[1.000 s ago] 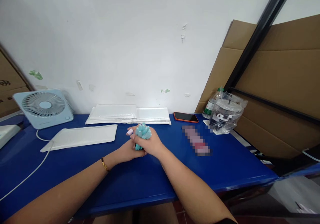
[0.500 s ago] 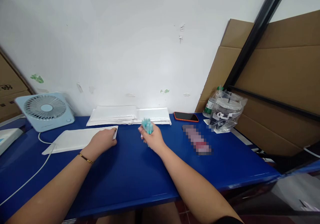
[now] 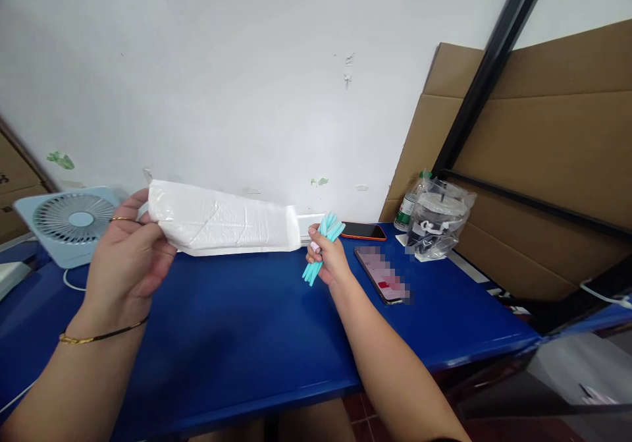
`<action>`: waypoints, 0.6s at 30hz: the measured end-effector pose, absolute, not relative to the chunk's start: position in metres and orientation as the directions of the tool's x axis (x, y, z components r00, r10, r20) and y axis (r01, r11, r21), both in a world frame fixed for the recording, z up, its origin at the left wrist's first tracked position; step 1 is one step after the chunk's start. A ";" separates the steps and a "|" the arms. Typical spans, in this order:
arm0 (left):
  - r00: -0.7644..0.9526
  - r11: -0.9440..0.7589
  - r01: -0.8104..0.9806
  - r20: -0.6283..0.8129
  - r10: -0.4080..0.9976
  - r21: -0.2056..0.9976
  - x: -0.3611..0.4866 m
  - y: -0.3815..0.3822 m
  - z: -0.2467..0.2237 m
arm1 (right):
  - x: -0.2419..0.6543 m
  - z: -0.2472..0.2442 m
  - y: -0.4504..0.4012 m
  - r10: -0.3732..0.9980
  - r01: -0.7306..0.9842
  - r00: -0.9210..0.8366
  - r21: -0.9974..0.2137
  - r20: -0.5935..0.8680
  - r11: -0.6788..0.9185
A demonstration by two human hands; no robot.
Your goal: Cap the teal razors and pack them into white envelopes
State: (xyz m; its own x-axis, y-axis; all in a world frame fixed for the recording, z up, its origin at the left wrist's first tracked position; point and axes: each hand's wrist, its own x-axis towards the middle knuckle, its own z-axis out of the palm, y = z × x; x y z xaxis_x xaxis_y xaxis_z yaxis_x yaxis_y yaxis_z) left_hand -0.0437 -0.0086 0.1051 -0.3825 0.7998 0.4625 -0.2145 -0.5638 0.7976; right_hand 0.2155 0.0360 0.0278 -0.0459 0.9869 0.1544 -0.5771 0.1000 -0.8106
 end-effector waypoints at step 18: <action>0.568 -0.548 0.803 -0.023 0.823 0.233 -0.008 0.017 0.010 | 0.229 0.020 0.053 1.000 -0.710 0.002 -0.704 -0.014 -0.009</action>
State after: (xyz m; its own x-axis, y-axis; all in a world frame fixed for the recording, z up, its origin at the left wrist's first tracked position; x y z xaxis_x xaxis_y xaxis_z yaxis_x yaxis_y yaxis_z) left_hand -0.0081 0.0167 0.0099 0.5679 0.8228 -0.0234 0.8035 -0.5479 0.2329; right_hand 0.2287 0.0535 0.0198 0.0016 0.9999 -0.0142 -0.7102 -0.0088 -0.7039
